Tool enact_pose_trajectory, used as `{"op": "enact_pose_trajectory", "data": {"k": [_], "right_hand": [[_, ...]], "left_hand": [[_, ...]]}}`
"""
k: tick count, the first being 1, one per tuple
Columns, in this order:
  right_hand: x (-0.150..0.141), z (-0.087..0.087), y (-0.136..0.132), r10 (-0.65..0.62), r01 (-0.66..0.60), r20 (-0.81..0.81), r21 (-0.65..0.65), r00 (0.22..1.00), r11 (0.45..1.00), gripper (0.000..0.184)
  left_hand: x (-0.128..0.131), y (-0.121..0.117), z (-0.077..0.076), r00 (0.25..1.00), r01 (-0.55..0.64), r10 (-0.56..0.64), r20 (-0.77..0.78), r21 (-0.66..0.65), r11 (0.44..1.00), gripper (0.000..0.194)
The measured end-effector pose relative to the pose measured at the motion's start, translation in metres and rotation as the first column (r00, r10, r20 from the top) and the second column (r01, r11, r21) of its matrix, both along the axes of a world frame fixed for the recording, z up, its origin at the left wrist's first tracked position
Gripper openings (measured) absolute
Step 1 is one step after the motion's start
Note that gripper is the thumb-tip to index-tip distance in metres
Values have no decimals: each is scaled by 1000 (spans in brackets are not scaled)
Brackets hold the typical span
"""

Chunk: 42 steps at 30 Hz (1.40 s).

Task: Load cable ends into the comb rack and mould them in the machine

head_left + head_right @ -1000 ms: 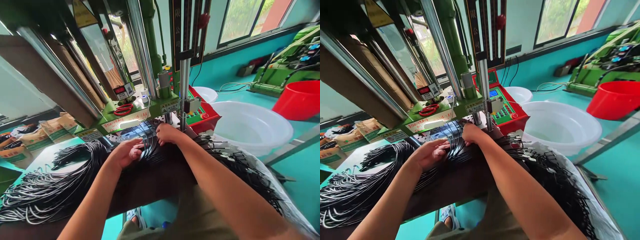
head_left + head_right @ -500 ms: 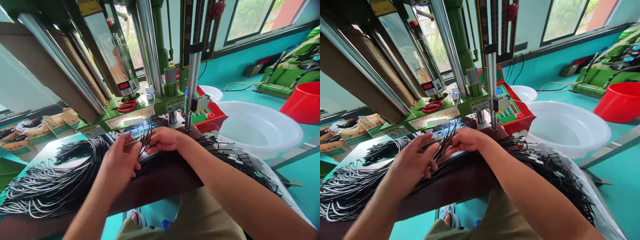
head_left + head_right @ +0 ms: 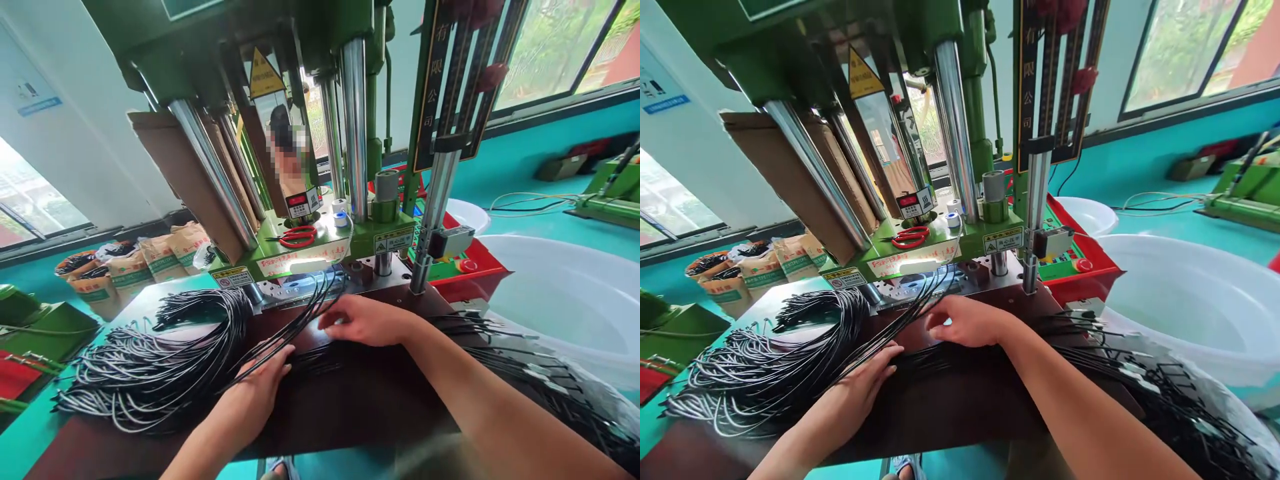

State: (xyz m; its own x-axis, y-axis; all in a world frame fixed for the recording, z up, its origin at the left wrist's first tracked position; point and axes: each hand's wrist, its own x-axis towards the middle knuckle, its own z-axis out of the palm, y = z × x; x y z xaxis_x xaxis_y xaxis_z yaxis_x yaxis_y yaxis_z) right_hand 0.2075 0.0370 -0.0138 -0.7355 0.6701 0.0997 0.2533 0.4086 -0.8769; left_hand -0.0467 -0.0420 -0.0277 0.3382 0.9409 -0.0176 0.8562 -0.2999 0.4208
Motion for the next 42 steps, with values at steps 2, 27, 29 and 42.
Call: {"op": "enact_pose_trajectory", "data": {"k": [2, 27, 29, 42], "right_hand": [[3, -1, 0, -13, -5, 176, 105, 984, 994, 32], [-3, -1, -2, -62, 4, 304, 190, 951, 982, 26], [-3, -2, -3, -53, 0, 303, 173, 951, 985, 29], [-9, -16, 0, -96, 63, 315, 112, 944, 992, 26]], "left_hand": [[-1, 4, 2, 999, 8, -9, -38, -12, 1000, 34], [1, 12, 39, 999, 42, -37, 29, -207, 977, 28], [2, 12, 39, 997, 64, -53, 49, -233, 970, 35], [2, 15, 35, 986, 81, -51, 158, -188, 979, 12]]}}
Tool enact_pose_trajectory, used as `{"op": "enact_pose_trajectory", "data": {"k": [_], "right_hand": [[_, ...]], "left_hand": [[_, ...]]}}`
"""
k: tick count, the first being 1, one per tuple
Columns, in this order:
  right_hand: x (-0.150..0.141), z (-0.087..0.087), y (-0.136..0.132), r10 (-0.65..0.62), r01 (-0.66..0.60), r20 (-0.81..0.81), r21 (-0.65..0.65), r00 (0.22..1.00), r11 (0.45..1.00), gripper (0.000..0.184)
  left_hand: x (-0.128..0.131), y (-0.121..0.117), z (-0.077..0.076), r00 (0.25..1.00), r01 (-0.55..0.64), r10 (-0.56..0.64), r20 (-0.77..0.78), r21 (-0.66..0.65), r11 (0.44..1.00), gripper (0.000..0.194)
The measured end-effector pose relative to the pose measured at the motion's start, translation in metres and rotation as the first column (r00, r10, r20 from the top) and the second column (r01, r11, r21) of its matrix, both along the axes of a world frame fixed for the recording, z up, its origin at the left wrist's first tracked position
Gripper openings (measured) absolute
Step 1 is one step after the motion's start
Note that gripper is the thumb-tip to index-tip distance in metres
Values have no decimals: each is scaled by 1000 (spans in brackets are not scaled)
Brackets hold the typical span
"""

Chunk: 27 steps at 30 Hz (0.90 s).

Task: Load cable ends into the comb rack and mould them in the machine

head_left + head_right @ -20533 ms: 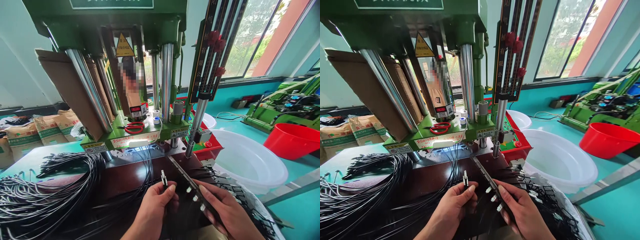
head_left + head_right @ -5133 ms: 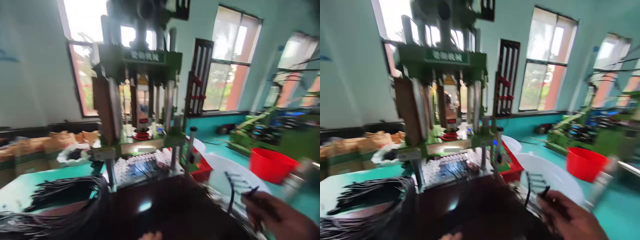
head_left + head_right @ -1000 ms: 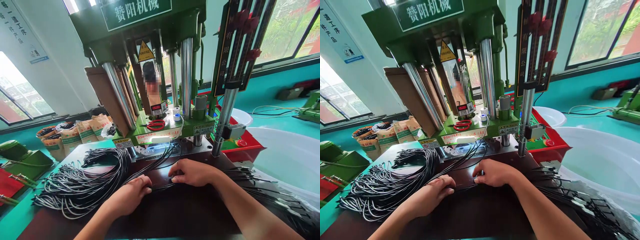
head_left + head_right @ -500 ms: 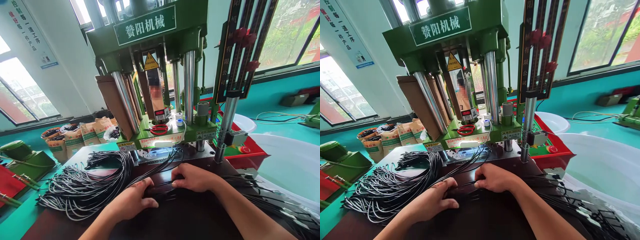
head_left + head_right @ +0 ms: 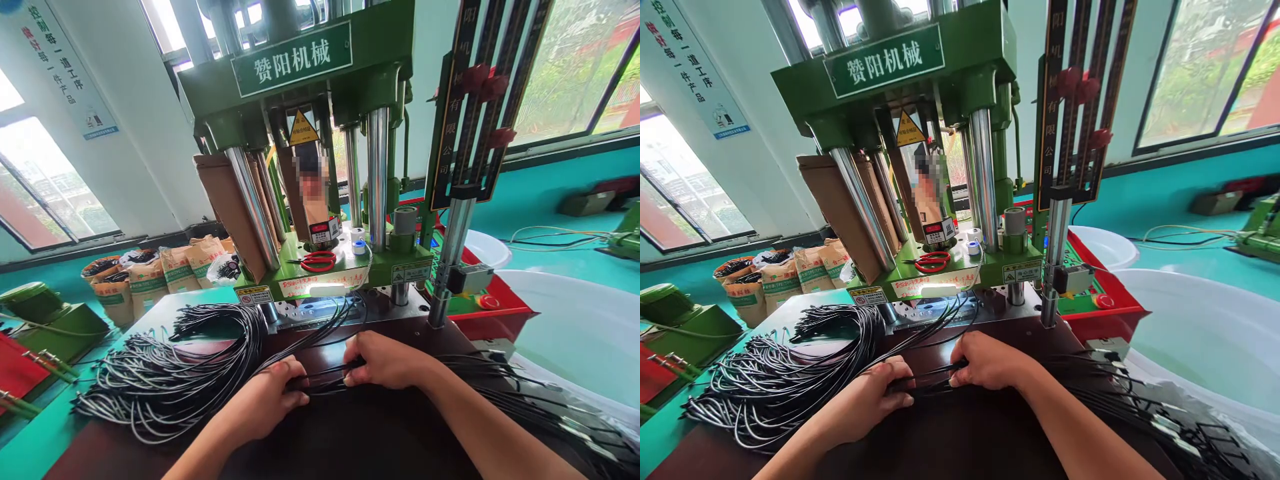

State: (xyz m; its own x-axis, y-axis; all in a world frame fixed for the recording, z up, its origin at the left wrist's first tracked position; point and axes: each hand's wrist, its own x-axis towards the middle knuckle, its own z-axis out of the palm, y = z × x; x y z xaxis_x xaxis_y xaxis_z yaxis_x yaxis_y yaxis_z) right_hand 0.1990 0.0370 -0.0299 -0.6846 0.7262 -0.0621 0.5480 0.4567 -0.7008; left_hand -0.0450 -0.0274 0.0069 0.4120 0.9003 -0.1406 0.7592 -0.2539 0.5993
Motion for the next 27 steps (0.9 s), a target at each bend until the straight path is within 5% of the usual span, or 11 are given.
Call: {"op": "enact_pose_trajectory", "data": {"k": [11, 21, 27], "right_hand": [[0, 11, -8, 23, -29, 43, 147, 999, 989, 23], [-2, 5, -6, 4, -7, 113, 28, 994, 1000, 29], [-2, -1, -4, 43, -54, 116, 92, 992, 994, 20]], "left_hand": [[-4, -4, -3, 997, -53, 53, -57, -2, 999, 21], [-1, -5, 0, 999, -10, 12, -51, 31, 999, 19], [-4, -5, -4, 997, -18, 19, -78, 11, 1000, 21]]}}
